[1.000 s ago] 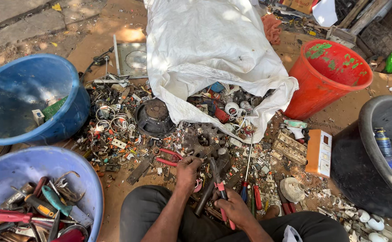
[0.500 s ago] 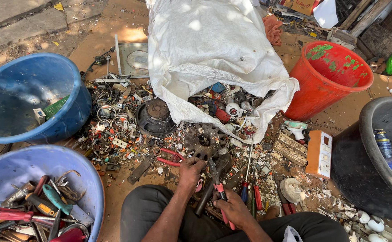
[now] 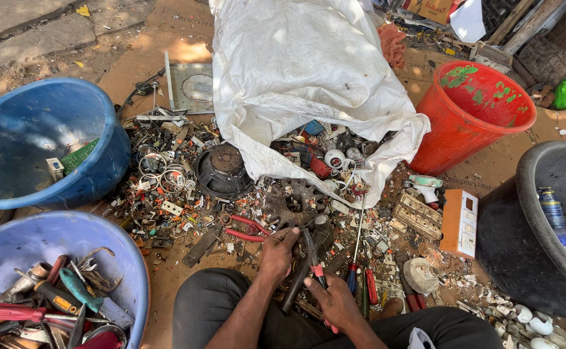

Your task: The person sits on the ground and uses a hammer and pliers to dismantle small electronic components. They repeatedly strike parts to break them apart and use pliers to pull out wires and separate pieces. The work is performed over a pile of debris with several buckets nearby.

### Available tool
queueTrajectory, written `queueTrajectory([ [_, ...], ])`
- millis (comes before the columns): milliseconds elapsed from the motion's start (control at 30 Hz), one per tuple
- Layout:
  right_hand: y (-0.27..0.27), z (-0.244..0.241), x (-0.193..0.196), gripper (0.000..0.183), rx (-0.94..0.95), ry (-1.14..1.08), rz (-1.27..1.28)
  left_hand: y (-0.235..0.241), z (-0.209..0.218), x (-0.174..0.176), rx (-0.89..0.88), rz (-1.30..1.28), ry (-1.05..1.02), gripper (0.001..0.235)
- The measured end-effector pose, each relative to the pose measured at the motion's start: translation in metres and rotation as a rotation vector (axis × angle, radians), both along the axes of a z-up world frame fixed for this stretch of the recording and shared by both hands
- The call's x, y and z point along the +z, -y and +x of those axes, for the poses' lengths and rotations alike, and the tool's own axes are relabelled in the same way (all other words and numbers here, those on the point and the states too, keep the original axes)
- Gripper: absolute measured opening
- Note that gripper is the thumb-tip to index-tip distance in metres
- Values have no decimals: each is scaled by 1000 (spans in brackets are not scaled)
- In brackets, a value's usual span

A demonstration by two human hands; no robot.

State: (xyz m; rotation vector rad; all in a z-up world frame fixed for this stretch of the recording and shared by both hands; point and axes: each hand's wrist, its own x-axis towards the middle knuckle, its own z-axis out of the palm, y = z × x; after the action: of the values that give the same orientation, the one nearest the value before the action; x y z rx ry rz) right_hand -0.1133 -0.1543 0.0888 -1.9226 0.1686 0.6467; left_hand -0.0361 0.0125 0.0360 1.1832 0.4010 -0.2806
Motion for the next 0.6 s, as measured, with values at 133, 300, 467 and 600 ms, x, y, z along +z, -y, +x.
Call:
queueTrajectory([
  [133,3,-10,-29,47,-54,-43,30,8,-1,-15,65,-191,-44,19],
  [300,9,-9,-65,46,-117,34,176,6,2,-26,118,-445,-65,19],
  [467,15,-7,-72,39,-243,-186,407,8,2,-25,157,-487,-72,20],
  [600,17,-8,-73,31,5,704,-326,3,2,-25,169,-362,-44,21],
])
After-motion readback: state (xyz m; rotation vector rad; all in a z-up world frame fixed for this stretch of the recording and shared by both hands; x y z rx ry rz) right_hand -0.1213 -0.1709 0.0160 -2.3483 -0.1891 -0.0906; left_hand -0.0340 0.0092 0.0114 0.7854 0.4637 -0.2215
